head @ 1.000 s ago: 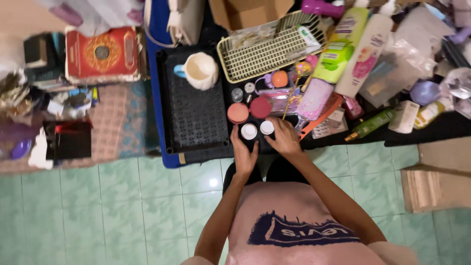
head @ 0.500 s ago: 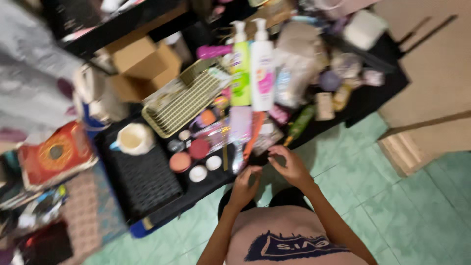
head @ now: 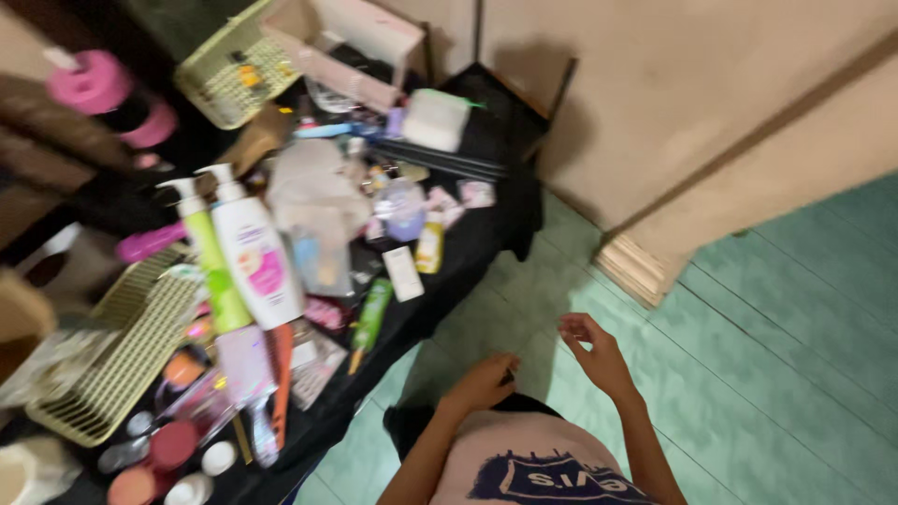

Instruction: The person assembles a small black plastic stool by inserting four legs into the seat base. They then handle a tissue box, a mug, and small cosmetic containers, placing them on the stool and nearby surfaces.

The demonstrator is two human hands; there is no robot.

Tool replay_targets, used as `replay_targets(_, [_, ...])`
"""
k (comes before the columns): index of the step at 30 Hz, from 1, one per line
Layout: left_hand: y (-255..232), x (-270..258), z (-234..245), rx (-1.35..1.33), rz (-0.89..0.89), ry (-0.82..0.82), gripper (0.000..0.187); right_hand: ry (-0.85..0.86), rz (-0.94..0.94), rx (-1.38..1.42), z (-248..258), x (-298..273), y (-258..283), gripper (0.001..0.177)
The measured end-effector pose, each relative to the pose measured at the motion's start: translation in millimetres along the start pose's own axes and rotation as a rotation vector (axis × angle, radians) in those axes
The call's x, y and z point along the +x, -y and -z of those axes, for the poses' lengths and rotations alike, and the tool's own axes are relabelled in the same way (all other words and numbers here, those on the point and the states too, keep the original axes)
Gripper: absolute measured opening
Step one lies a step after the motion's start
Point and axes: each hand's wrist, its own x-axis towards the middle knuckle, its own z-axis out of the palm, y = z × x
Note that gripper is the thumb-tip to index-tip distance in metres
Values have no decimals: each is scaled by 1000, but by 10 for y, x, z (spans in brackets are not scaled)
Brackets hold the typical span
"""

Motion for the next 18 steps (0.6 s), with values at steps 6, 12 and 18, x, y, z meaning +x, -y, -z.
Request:
replay_targets(6, [-225,970,-226,257,54,401,54,32,26,85,541,386,-311,26])
replay_targets(12, [-8,1997,191,-204,-168,113,50,106,70,92,908,1368,-419,24])
replay_targets(18, [490,3807,1101,-762,-370,-398,38,108,143,129,1496,2757,-321,26])
